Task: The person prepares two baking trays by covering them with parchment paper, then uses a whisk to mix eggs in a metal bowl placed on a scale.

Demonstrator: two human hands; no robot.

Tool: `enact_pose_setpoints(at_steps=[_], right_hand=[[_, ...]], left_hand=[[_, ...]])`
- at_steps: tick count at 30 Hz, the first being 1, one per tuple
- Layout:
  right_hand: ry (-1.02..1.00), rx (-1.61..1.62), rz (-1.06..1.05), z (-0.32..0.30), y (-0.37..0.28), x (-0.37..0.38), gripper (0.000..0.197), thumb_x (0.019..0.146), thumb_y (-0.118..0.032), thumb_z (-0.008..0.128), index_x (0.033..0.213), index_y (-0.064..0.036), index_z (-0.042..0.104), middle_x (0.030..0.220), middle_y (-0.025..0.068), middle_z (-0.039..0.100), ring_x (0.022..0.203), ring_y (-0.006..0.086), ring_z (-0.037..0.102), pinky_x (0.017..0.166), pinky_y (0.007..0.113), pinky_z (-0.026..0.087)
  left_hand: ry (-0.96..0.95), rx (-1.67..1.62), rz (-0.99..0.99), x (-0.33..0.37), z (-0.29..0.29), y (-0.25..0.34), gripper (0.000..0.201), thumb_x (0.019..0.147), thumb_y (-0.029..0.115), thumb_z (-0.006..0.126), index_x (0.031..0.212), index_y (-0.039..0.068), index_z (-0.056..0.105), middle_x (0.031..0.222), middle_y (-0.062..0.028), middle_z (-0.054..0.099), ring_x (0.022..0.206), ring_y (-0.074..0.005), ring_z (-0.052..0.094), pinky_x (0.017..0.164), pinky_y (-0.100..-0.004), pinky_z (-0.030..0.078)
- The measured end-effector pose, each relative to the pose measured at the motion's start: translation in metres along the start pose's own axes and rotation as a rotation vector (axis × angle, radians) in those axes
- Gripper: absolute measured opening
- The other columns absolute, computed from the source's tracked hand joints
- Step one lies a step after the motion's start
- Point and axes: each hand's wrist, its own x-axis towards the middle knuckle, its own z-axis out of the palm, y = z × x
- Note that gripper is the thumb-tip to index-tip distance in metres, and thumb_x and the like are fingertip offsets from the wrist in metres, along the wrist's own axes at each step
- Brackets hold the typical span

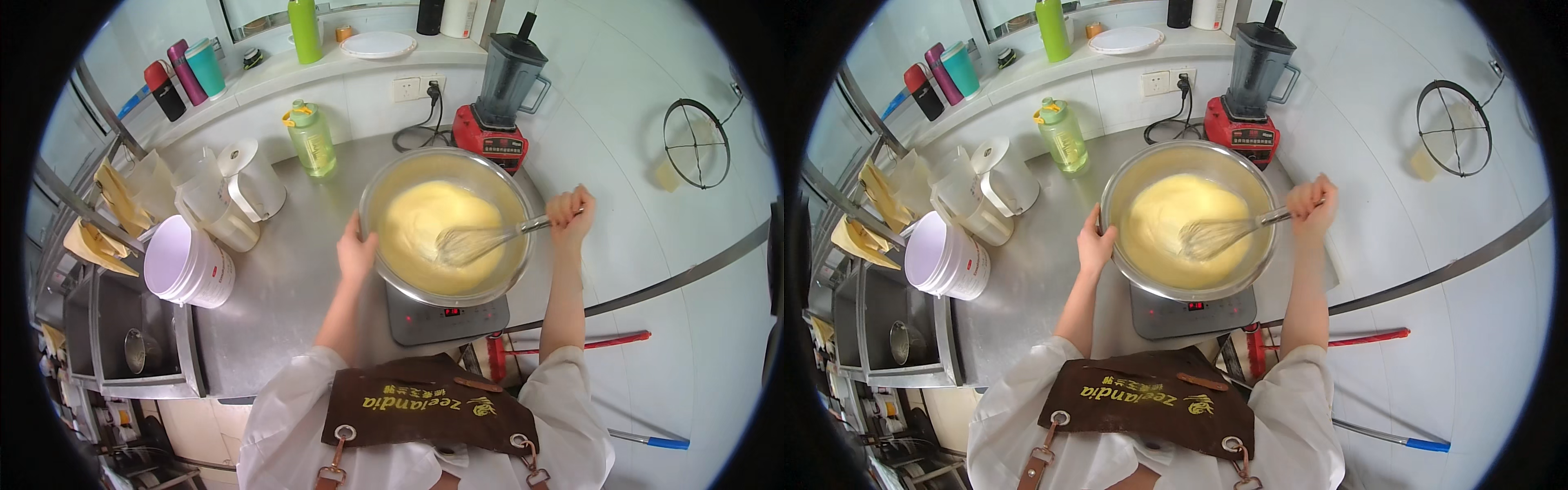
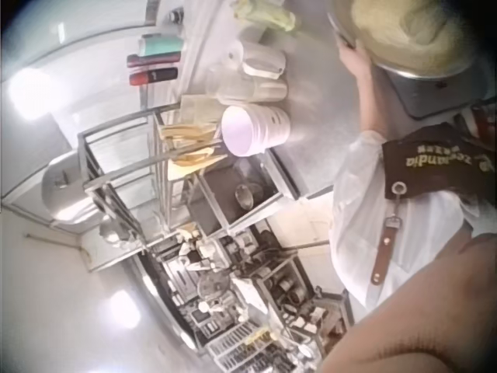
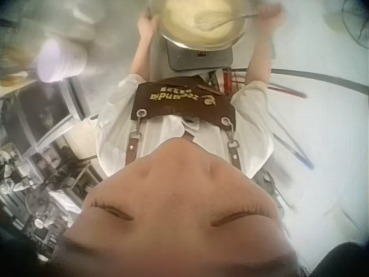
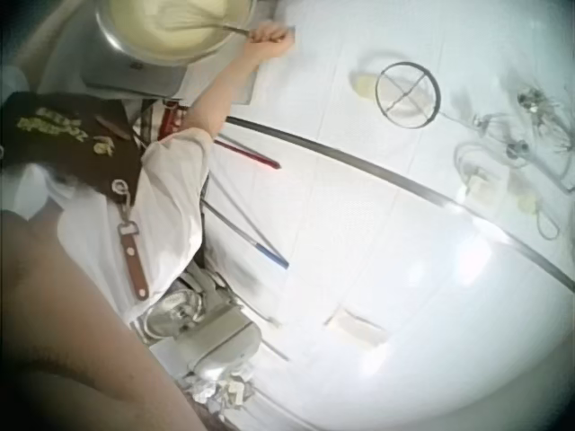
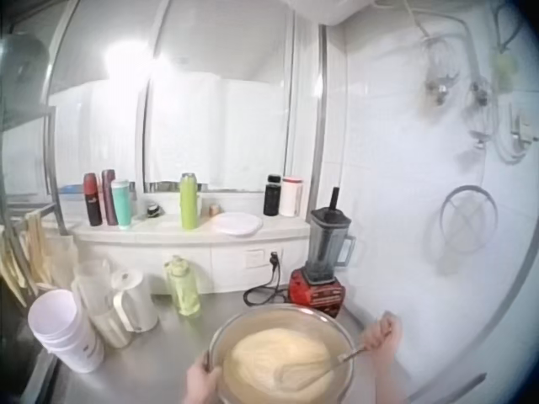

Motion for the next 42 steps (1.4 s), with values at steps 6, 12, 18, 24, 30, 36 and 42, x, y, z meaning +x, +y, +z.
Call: enact_pose_setpoints(at_steps=[6, 12, 18, 24, 30, 36, 42], right_hand=[[0.132, 0.063, -0.193, 0.014, 0.08, -0.016, 0.04, 0.093, -0.025, 0.037, 0.056, -0.016, 0.027, 0.044, -0.0025, 0.022, 0.039, 0.0114, 0.02, 0.041, 0.03, 0.021], [-0.048, 0.046, 0.034, -0.014, 0.001, 0.001, 0.037, 0.091, -0.024, 0.038, 0.057, -0.0147, 0.028, 0.045, -0.0027, 0.023, 0.042, 0.0109, 0.018, 0.042, 0.03, 0.02], [0.12, 0.048, -0.187, 0.012, 0.075, -0.018, 0.038, 0.093, -0.023, 0.036, 0.057, -0.0151, 0.028, 0.044, -0.0027, 0.023, 0.041, 0.0112, 0.02, 0.041, 0.029, 0.019], [-0.073, 0.035, 0.081, -0.002, -0.008, -0.001, 0.037, 0.091, -0.022, 0.037, 0.056, -0.0139, 0.029, 0.044, -0.0006, 0.025, 0.04, 0.013, 0.021, 0.042, 0.032, 0.021], [0.134, 0.078, -0.203, 0.01, 0.071, -0.02, 0.039, 0.092, -0.024, 0.038, 0.057, -0.0151, 0.026, 0.043, -0.0034, 0.022, 0.04, 0.0113, 0.018, 0.042, 0.029, 0.019], [-0.008, 0.008, 0.055, -0.006, -0.002, -0.007, 0.037, 0.089, -0.023, 0.039, 0.054, -0.0145, 0.028, 0.043, -0.0011, 0.025, 0.039, 0.0127, 0.021, 0.043, 0.031, 0.021], [0.145, 0.057, -0.219, 0.005, 0.068, -0.018, 0.039, 0.089, -0.026, 0.041, 0.056, -0.0148, 0.025, 0.043, -0.003, 0.023, 0.04, 0.0113, 0.018, 0.042, 0.029, 0.019]], left_hand=[[0.009, -0.021, 0.026, 0.004, 0.0, -0.005, 0.066, 0.074, 0.016, 0.062, 0.136, 0.001, 0.046, 0.067, -0.0096, 0.063, 0.054, -0.0147, 0.057, 0.054, -0.0305, 0.048], [0.005, 0.008, 0.047, 0.004, 0.002, -0.006, 0.066, 0.074, 0.015, 0.062, 0.136, 0.001, 0.046, 0.064, -0.0096, 0.062, 0.053, -0.0147, 0.057, 0.053, -0.0299, 0.048], [-0.009, 0.005, -0.043, -0.001, -0.004, 0.011, 0.065, 0.072, 0.022, 0.066, 0.132, 0.002, 0.051, 0.069, -0.0126, 0.061, 0.058, -0.0198, 0.057, 0.06, -0.0333, 0.049], [0.035, -0.006, 0.035, 0.001, 0.003, -0.005, 0.063, 0.073, 0.021, 0.065, 0.132, 0.003, 0.051, 0.067, -0.0108, 0.06, 0.057, -0.0178, 0.057, 0.058, -0.033, 0.048], [0.003, -0.038, -0.001, -0.003, -0.003, 0.012, 0.065, 0.075, 0.017, 0.062, 0.136, 0.001, 0.047, 0.062, -0.0079, 0.06, 0.051, -0.0131, 0.054, 0.053, -0.0292, 0.047], [-0.005, 0.045, 0.018, 0.0, -0.001, 0.001, 0.065, 0.074, 0.017, 0.062, 0.135, 0.001, 0.047, 0.067, -0.0099, 0.063, 0.055, -0.0147, 0.058, 0.056, -0.0298, 0.049], [0.012, 0.024, 0.039, 0.001, -0.001, 0.005, 0.066, 0.074, 0.017, 0.062, 0.136, 0.001, 0.046, 0.067, -0.0103, 0.063, 0.056, -0.0155, 0.059, 0.057, -0.0303, 0.05]])
